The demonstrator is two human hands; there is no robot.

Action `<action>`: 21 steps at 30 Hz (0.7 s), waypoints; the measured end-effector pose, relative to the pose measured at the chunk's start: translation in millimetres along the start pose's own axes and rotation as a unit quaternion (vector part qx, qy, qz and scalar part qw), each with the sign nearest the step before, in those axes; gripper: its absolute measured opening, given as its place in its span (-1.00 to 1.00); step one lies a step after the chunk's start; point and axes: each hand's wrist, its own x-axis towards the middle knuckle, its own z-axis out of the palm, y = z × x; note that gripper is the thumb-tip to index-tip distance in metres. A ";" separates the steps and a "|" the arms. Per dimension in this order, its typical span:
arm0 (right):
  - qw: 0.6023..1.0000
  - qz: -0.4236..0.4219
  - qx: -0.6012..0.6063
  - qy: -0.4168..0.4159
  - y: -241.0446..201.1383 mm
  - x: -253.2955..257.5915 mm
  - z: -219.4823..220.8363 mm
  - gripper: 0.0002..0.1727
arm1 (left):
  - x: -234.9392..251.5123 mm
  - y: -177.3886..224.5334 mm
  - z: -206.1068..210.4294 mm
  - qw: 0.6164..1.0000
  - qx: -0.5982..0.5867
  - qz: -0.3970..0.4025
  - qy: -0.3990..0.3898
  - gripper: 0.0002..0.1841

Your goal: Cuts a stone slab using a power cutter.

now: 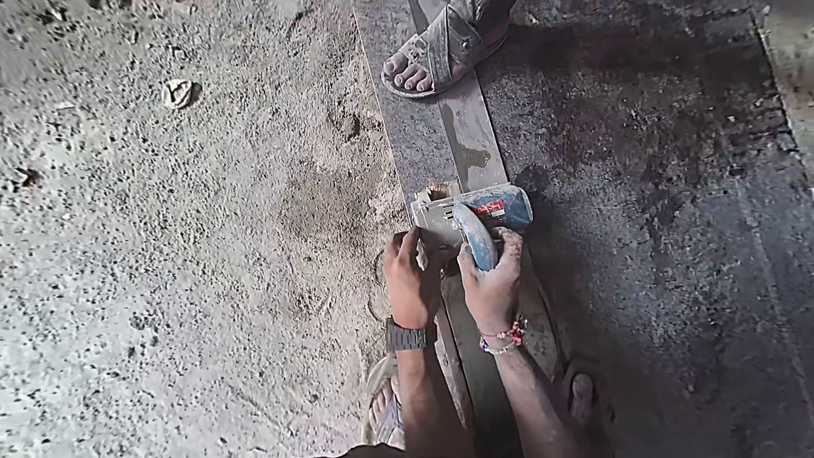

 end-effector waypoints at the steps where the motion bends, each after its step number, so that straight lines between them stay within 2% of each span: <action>1: 1.000 0.001 0.001 -0.002 0.4 0.7 0.3 -0.34 | 0.9 0.0 -1.2 1.000 0.005 0.006 -0.009 -0.42; 4: 1.000 0.004 -0.003 -0.001 -0.1 2.0 1.1 -0.34 | 1.6 -2.8 0.6 0.999 0.021 0.037 0.002 -0.37; 6: 1.000 0.001 -0.008 0.003 -0.2 3.2 2.5 -0.33 | 1.6 -3.8 9.5 0.998 0.021 0.040 0.041 -0.40; 8: 1.000 0.005 -0.006 0.002 -1.4 4.8 3.4 -0.33 | 2.8 -2.0 25.9 0.992 0.032 0.041 0.116 -0.50; 14: 1.000 0.011 -0.006 -0.001 -8.3 10.7 5.3 -0.36 | 17.4 4.0 65.3 0.944 0.105 0.008 0.312 -0.56; 21: 1.000 -0.006 -0.006 0.010 -7.2 14.1 11.9 -0.36 | 38.6 4.4 72.6 0.916 0.119 0.018 0.383 -0.47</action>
